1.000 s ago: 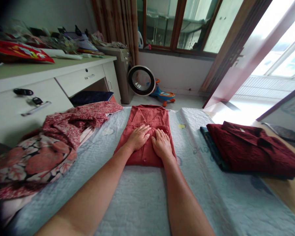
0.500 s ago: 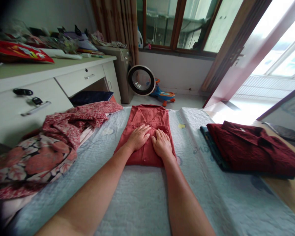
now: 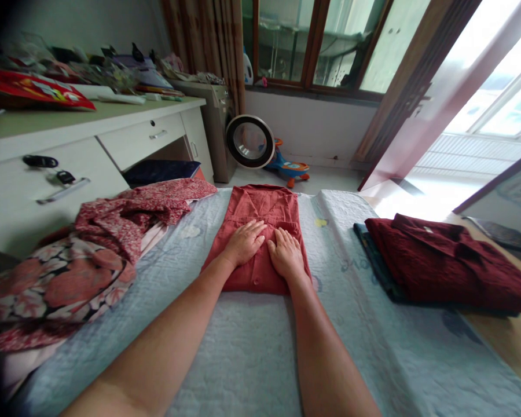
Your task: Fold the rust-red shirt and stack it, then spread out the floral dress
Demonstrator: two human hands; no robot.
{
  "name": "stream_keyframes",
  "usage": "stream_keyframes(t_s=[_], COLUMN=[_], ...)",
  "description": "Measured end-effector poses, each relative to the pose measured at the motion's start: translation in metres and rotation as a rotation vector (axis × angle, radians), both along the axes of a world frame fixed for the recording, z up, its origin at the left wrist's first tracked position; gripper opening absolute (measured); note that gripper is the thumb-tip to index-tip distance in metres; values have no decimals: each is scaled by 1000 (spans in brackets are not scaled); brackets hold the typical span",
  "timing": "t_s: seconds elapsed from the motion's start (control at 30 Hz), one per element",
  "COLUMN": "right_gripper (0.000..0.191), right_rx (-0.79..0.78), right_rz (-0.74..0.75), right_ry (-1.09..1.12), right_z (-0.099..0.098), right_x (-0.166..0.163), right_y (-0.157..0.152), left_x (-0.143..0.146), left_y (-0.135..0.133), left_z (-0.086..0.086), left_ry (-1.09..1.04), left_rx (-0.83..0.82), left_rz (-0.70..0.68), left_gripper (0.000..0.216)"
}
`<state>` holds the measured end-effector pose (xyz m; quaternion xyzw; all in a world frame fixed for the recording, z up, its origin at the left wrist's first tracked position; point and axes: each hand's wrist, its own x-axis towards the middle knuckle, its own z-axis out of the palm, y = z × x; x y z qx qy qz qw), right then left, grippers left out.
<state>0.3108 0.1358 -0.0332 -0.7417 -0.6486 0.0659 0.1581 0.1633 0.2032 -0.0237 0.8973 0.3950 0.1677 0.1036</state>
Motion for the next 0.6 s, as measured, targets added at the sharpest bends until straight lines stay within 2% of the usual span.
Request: stream_keyframes(t_s=[0.6], right_gripper=[57], right_rx=[-67], right_rz=[-132], right_ry=[-55], right_z=[2], right_x=[-4], right_y=[0], left_x=[0], left_y=[1], left_z=[0], left_ry=[-11], left_rx=[3], left_rz=[-1], left_gripper=[46])
